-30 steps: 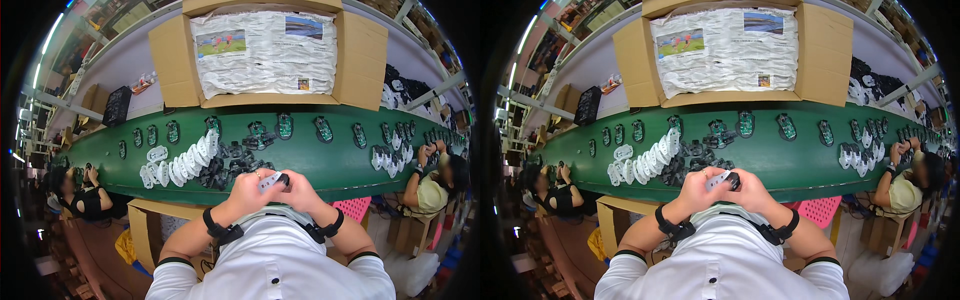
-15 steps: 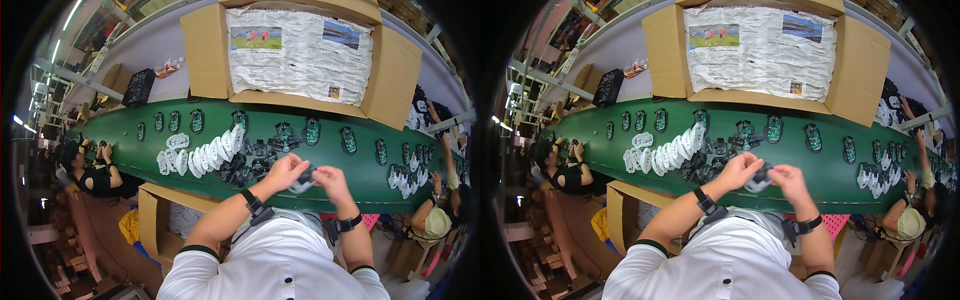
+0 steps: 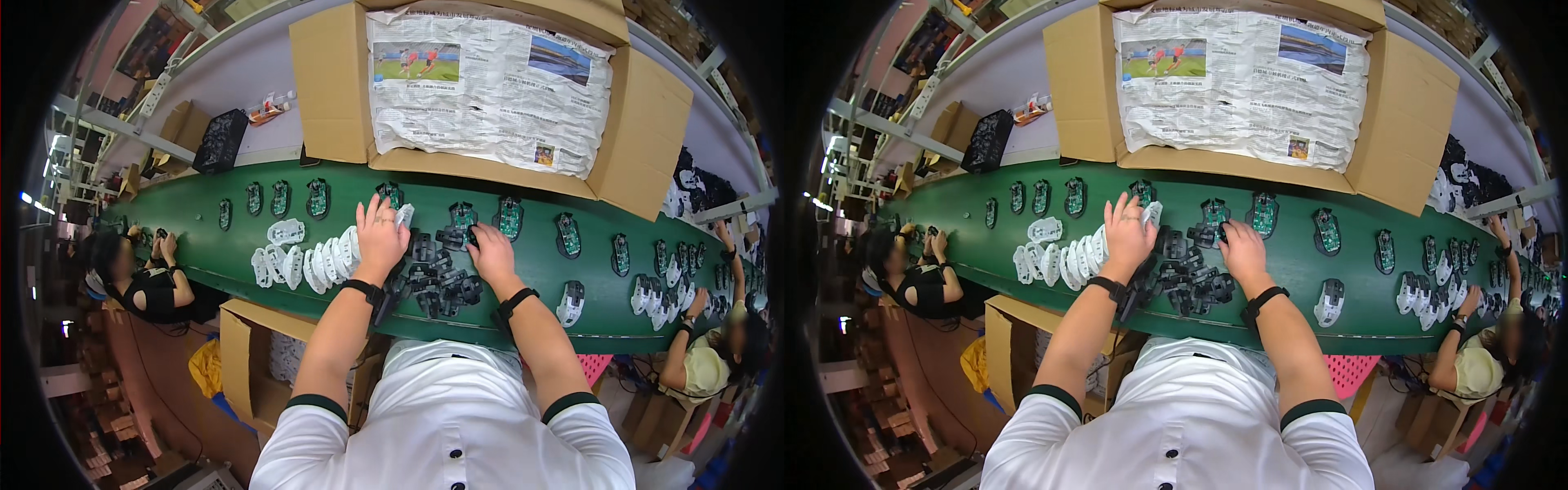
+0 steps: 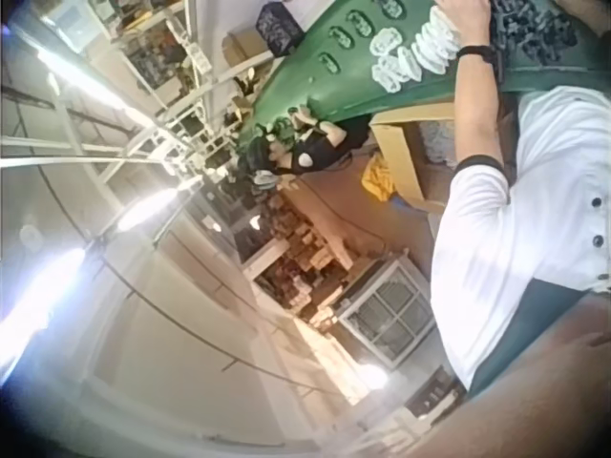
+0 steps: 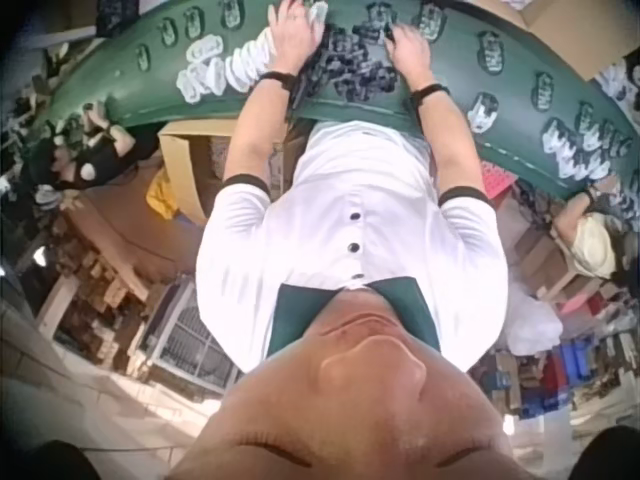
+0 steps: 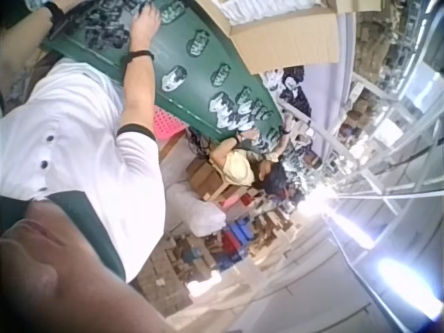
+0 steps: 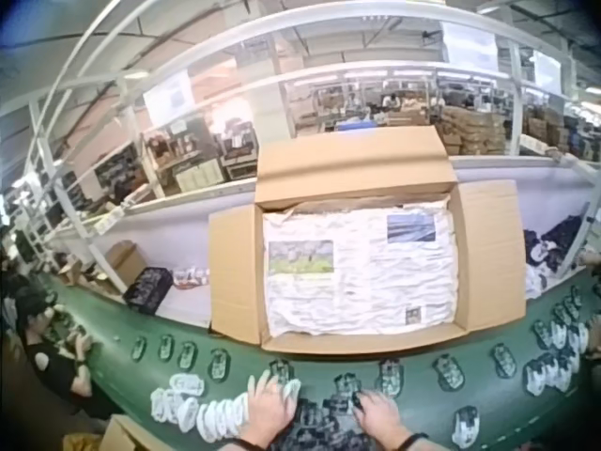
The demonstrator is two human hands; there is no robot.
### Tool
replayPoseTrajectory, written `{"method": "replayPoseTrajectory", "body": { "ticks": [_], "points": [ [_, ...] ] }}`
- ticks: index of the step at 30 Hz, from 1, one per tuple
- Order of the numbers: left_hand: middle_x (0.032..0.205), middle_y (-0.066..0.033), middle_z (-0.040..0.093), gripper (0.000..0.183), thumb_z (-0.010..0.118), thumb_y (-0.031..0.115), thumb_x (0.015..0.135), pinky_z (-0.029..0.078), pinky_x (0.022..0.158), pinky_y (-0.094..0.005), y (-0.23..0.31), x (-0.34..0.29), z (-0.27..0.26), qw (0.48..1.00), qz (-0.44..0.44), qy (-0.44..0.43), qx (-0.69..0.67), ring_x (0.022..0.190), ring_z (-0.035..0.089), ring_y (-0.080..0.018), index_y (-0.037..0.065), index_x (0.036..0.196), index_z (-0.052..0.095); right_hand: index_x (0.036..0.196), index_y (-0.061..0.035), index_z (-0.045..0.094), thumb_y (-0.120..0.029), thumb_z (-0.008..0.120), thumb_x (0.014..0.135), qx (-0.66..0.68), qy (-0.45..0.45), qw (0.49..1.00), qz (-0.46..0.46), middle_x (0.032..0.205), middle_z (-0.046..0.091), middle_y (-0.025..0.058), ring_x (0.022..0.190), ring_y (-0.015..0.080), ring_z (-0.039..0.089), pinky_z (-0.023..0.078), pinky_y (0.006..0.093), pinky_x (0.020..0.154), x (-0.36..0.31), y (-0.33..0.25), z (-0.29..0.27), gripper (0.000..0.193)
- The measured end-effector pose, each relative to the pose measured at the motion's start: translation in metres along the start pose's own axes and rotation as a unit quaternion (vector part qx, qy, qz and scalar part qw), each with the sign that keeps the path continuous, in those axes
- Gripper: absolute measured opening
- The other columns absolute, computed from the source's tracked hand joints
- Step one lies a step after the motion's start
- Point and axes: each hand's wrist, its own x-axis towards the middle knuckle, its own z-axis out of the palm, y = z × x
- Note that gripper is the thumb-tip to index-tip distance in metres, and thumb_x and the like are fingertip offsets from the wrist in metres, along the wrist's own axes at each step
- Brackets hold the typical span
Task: The person unpacks small black plastic components from a plastic bag and places them on a green workbench. They then pick up white plastic housings and black components, fitting them together to assemble small electronic devices. The person repeats this assembly process for multiple units, placing the finished items in a row on the table.
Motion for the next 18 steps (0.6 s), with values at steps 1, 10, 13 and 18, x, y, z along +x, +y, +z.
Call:
{"method": "replayPoseTrajectory", "body": {
  "ticks": [1, 10, 13, 18],
  "points": [
    [0.124, -0.0185, 0.064, 0.034, 0.069, 0.009, 0.072, 0.035, 0.109, -0.0594, 0.009, 0.001, -0.007, 0.999, 0.018, 0.017, -0.045, 0.124, 0.055, -0.0401, 0.001, 0.105, 0.063, 0.118, -0.0035, 0.065, -0.021, 0.073, 0.086, 0.012, 0.034, 0.999, -0.016, 0.119, 0.067, 0.0135, 0.109, 0.0329, 0.063, 0.051, 0.041, 0.094, -0.004, 0.003, 0.003, 0.037],
    [0.136, -0.0162, 0.057, 0.046, 0.073, 0.021, 0.075, 0.048, 0.09, -0.041, 0.072, -0.072, -0.04, 0.928, 0.238, -0.253, -0.131, 0.115, 0.057, -0.0305, 0.003, 0.116, 0.061, 0.115, 0.0018, 0.066, -0.022, 0.071, 0.089, 0.075, -0.011, 0.955, 0.286, 0.112, 0.066, 0.0188, 0.096, 0.0355, 0.065, 0.053, 0.041, 0.085, -0.09, 0.054, -0.059, 0.036],
    [0.141, -0.0156, 0.052, 0.06, 0.078, 0.027, 0.073, 0.045, 0.096, -0.0425, 0.067, -0.073, -0.047, 0.923, 0.193, -0.291, -0.164, 0.12, 0.053, -0.0315, 0.004, 0.125, 0.058, 0.128, -0.0058, 0.061, -0.026, 0.078, 0.081, -0.023, 0.051, 0.981, 0.187, 0.132, 0.055, 0.0174, 0.119, 0.0371, 0.053, 0.045, 0.0455, 0.1, -0.1, 0.047, -0.057, 0.054],
    [0.139, -0.0168, 0.051, 0.075, 0.082, 0.027, 0.069, 0.041, 0.104, -0.0448, 0.06, -0.057, -0.035, 0.93, 0.195, -0.292, -0.109, 0.126, 0.049, -0.0362, 0.004, 0.133, 0.051, 0.125, -0.0071, 0.062, -0.027, 0.082, 0.075, -0.031, 0.012, 0.991, 0.131, 0.134, 0.054, 0.0148, 0.121, 0.0372, 0.051, 0.046, 0.0458, 0.1, -0.091, 0.026, -0.053, 0.058]
  ]
}}
